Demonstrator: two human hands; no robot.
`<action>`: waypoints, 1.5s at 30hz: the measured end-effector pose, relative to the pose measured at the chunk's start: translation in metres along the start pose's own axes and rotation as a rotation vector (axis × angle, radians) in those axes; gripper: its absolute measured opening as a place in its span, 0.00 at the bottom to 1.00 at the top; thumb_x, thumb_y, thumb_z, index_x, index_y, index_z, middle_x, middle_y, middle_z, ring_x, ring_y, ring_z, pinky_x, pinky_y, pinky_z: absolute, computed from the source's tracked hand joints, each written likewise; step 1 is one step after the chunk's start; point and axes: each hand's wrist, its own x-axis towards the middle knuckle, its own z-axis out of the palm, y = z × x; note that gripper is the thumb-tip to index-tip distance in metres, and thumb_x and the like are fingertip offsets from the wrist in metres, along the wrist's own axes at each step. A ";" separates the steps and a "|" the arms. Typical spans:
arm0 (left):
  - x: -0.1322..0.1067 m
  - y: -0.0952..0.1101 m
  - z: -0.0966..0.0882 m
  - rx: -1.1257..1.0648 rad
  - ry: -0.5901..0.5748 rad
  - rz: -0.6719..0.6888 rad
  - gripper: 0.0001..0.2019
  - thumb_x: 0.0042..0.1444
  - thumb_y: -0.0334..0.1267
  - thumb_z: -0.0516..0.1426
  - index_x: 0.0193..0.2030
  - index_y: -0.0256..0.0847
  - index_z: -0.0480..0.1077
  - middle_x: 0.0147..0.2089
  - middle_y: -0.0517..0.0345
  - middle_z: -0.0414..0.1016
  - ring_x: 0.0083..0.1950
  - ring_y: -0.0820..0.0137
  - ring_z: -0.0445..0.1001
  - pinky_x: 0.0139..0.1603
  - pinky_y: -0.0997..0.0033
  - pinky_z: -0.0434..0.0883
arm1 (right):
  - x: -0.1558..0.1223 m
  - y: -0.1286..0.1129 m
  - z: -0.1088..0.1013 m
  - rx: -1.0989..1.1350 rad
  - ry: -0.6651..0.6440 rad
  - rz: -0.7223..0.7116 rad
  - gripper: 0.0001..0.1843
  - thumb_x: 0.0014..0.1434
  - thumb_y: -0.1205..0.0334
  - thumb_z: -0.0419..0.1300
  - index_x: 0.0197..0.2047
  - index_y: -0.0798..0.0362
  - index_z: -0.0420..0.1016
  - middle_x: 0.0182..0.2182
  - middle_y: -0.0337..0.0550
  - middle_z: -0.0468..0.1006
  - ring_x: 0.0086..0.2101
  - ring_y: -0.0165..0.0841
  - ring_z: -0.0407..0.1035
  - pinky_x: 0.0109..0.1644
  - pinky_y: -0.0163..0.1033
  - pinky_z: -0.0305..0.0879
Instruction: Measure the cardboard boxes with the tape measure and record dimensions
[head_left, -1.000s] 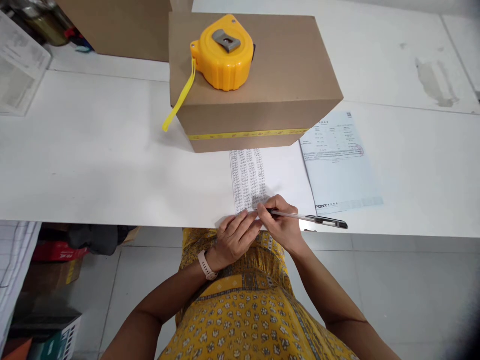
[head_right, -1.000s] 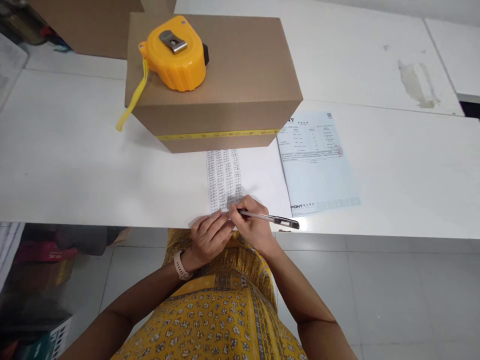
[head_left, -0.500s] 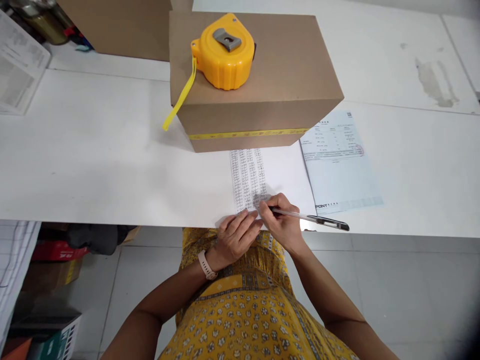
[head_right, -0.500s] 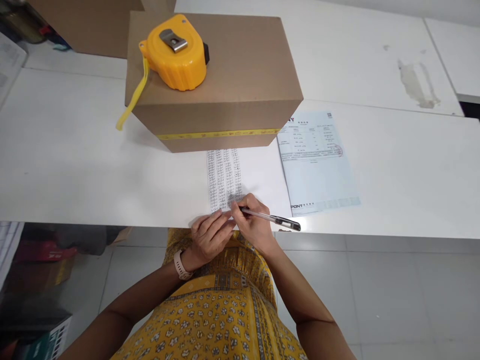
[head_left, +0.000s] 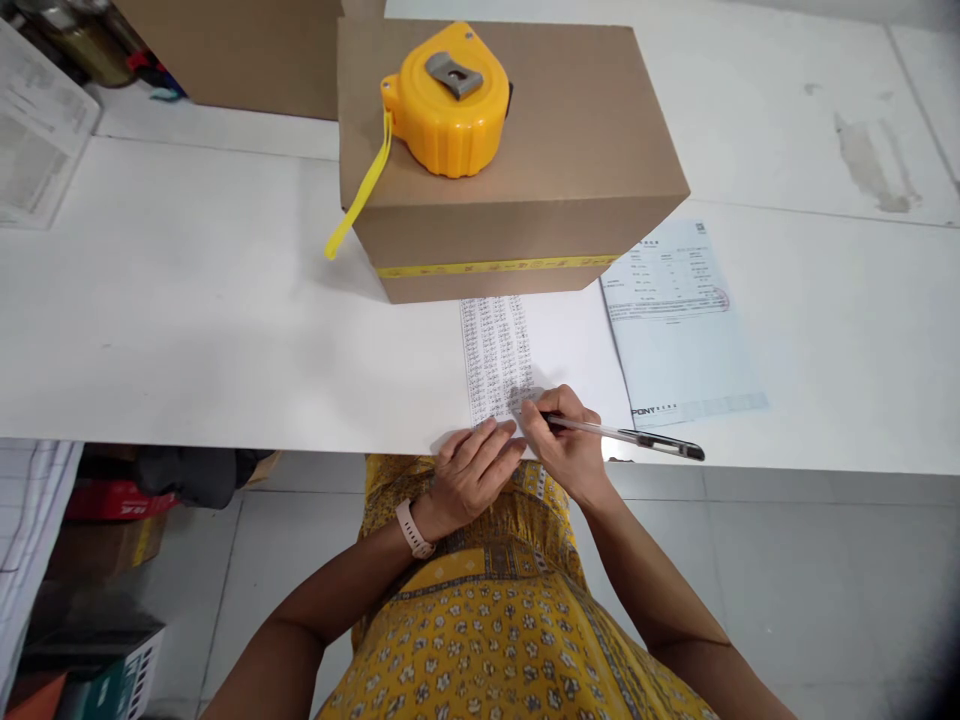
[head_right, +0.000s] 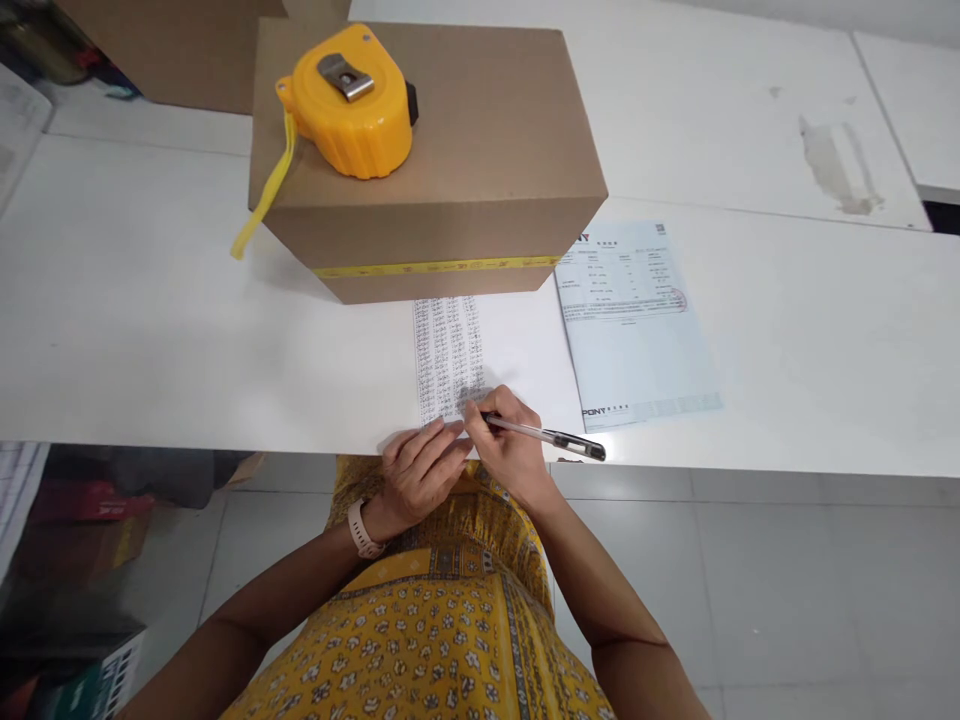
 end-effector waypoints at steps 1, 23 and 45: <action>0.000 0.000 0.000 0.002 0.006 0.001 0.09 0.68 0.36 0.60 0.52 0.43 0.78 0.50 0.55 0.85 0.55 0.65 0.81 0.60 0.63 0.67 | 0.000 0.000 0.000 -0.007 -0.003 -0.003 0.15 0.66 0.60 0.61 0.28 0.49 0.62 0.21 0.32 0.63 0.22 0.26 0.57 0.26 0.36 0.55; 0.003 0.001 -0.004 -0.024 -0.009 -0.012 0.07 0.68 0.35 0.60 0.50 0.43 0.78 0.53 0.55 0.85 0.57 0.65 0.80 0.60 0.62 0.66 | 0.004 -0.001 -0.006 0.137 0.001 0.089 0.18 0.63 0.56 0.64 0.27 0.49 0.61 0.17 0.29 0.60 0.20 0.25 0.52 0.23 0.34 0.51; 0.004 0.001 -0.003 -0.022 -0.013 -0.010 0.08 0.68 0.35 0.59 0.51 0.43 0.77 0.52 0.55 0.85 0.56 0.65 0.80 0.61 0.63 0.66 | 0.007 -0.001 -0.007 0.085 -0.018 0.056 0.17 0.63 0.60 0.62 0.26 0.48 0.60 0.19 0.30 0.59 0.20 0.25 0.52 0.23 0.35 0.51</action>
